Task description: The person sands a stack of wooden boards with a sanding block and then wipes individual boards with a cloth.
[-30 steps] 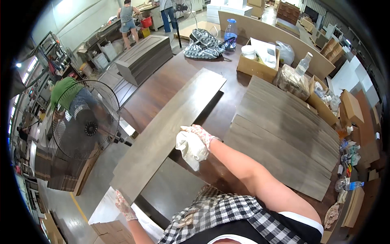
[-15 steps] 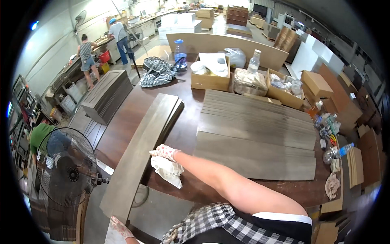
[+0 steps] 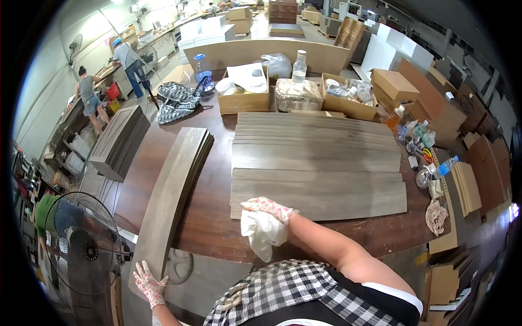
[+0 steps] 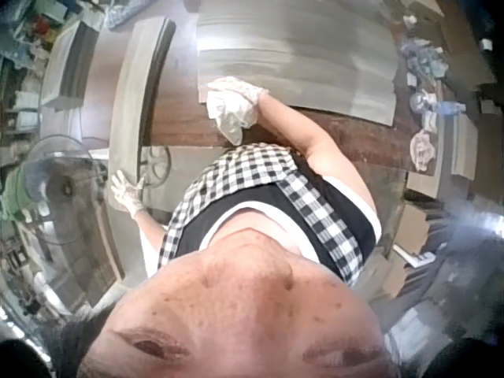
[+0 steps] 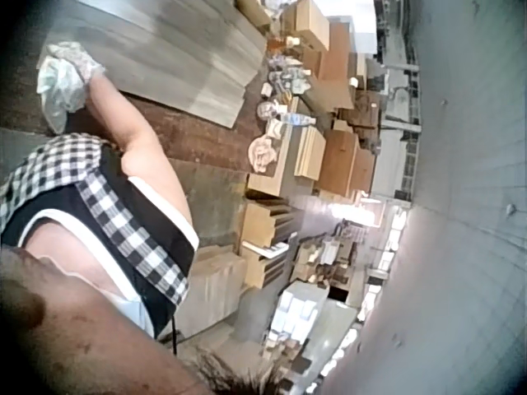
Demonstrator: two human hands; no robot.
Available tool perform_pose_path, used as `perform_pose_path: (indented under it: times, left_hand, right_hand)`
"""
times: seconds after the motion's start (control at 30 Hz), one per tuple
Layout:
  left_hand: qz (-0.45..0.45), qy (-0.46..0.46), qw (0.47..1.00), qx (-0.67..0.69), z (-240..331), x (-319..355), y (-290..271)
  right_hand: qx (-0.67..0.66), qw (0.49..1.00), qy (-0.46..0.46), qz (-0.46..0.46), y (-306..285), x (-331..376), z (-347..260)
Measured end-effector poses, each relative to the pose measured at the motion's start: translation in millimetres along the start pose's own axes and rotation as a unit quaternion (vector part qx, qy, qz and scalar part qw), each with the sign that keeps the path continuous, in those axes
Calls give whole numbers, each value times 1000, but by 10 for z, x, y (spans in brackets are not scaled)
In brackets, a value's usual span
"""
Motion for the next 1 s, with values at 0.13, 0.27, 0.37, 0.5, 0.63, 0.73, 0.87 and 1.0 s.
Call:
perform_pose_path:
  times: [0.13, 0.27, 0.37, 0.5, 0.63, 0.73, 0.87, 1.0]
  left_hand:
    - [34, 42, 998, 22, 2, -152, -68]
    - [149, 172, 968, 107, 586, -247, -461]
    - [131, 269, 866, 401, 1564, -366, -463]
    - [-32, 341, 769, 541, 2919, -265, -301]
    - [-73, 340, 767, 540, 3439, -267, -138]
    - [-53, 333, 759, 557, 3470, -283, -138]
    - [-53, 314, 790, 524, 3313, -648, 24]
    - [-89, 278, 780, 553, 3282, -742, 86]
  right_hand:
    - [-319, 946, 6, 55, -304, 504, 358]
    - [-171, 950, -80, 249, -807, 1256, 143]
    - [-62, 912, -123, 387, -981, 1590, 36]
    - [667, 659, 8, 348, -678, 1294, 84]
    - [610, 621, 8, 492, -1148, 1867, 407]
    - [565, 497, 44, 658, -2087, 3101, 837]
    - [340, 501, 163, 779, -3070, 4709, 1266]
    - [151, 573, 12, 805, -3287, 4818, 1476]
Point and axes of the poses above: each hand's wrist, its own x-axis away from the middle knuckle, its own y-axis out of the palm, z = x × y, the point moved 5 cm from there along -x, towards the middle knuckle, and after that the axes turned 10 degrees about -z, right-handed, at the moved point
